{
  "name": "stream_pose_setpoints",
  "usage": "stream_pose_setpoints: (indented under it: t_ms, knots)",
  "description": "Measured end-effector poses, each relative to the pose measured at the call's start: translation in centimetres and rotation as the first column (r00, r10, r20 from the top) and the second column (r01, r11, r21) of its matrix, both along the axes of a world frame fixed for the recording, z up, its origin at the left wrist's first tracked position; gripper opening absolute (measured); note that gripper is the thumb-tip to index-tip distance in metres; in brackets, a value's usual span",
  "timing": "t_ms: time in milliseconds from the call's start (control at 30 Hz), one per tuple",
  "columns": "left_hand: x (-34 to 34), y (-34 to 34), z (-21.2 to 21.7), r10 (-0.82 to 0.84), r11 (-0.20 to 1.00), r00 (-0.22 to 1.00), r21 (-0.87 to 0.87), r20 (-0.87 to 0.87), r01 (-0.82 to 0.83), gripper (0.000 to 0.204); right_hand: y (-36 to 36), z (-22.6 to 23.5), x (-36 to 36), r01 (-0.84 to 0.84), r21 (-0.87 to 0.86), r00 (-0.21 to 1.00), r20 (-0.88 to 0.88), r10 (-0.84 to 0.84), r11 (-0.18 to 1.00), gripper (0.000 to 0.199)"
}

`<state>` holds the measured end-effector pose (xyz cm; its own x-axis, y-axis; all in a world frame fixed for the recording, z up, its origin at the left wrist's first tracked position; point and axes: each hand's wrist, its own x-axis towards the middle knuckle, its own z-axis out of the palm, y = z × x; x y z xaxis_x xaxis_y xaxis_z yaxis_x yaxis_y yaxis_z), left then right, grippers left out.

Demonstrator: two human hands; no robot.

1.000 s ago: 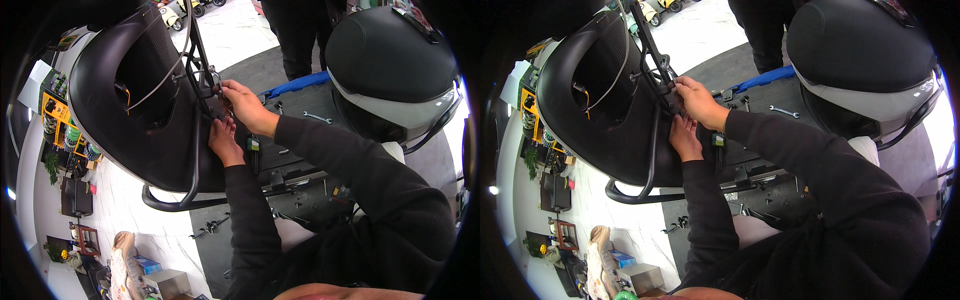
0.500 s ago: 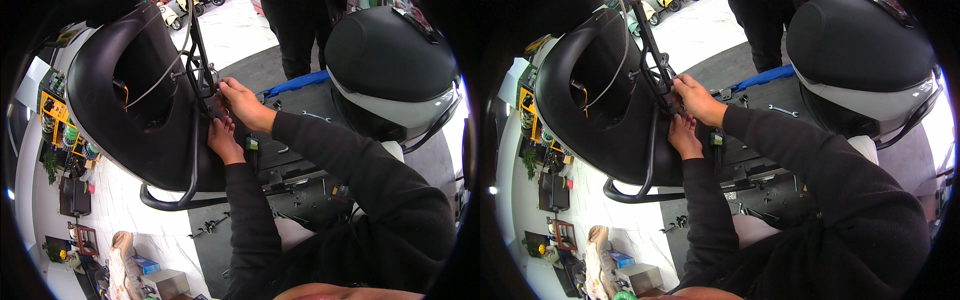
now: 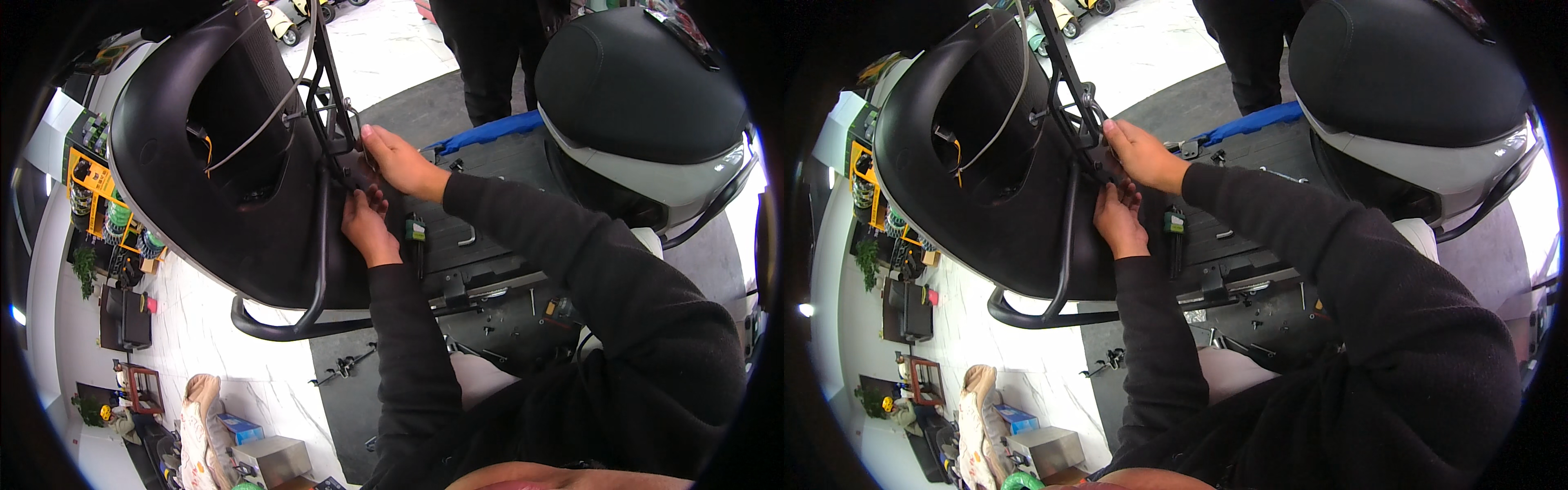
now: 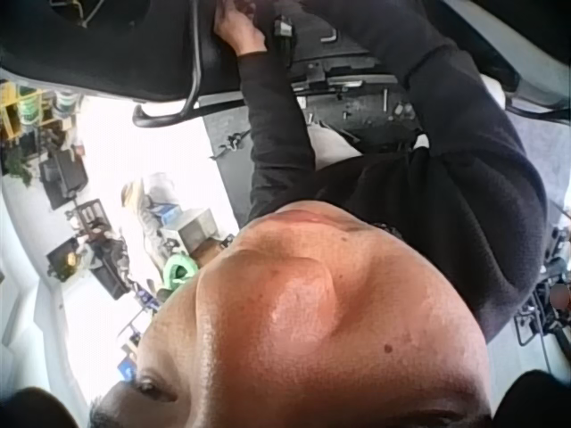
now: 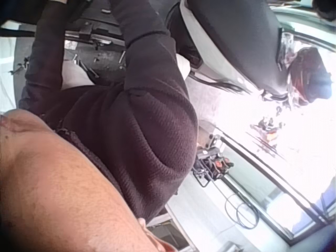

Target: The person attaches a black metal bracket to the front fairing of a scooter using bolts and a wrench. They align the bracket, insert bolts, and tighten them by hand and with a wrench to secure the bracket in place.

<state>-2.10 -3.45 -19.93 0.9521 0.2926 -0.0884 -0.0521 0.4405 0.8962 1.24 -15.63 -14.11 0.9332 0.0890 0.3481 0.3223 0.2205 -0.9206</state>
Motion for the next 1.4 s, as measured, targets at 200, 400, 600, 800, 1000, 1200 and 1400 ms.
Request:
stream_pose_setpoints:
  t_ms: [200,400,600,800,1000,1200,1400]
  knots:
    - [-0.3,-0.4,0.6,-0.051,0.998,0.984,-0.022,0.173,0.055,0.038,2.6,3.7,-6.3,0.166,0.197,0.980,-0.142,-0.140,0.966,0.034]
    - [-0.4,-0.8,0.5,-0.011,0.998,0.976,0.068,0.218,-0.004,0.042,3.2,6.3,-7.5,0.304,0.135,0.949,0.040,-0.312,0.943,0.036]
    - [0.0,-0.1,0.3,-0.063,0.998,0.988,0.016,0.144,0.061,0.039,2.1,4.7,-7.0,0.357,-0.047,0.929,0.122,-0.349,0.933,0.059]
    - [-0.2,-0.2,0.5,-0.044,0.999,0.992,0.032,0.122,0.040,0.037,1.4,5.0,-7.2,0.368,-0.220,0.926,0.171,-0.336,0.903,0.067]
    - [-0.4,-0.2,0.1,-0.047,0.985,0.976,0.170,0.213,0.010,0.048,1.4,8.9,-9.5,0.351,-0.277,0.930,0.211,-0.300,0.894,0.070]
    - [0.6,0.0,-0.4,0.035,0.998,0.999,-0.044,-0.004,-0.035,0.041,-1.5,12.1,-9.7,0.316,-0.413,0.929,0.319,-0.189,0.854,0.052]
    - [1.1,0.1,-0.8,0.057,0.998,0.998,-0.032,-0.025,-0.058,0.032,-4.3,12.6,-4.9,0.421,-0.280,0.859,0.428,-0.280,0.863,0.049]
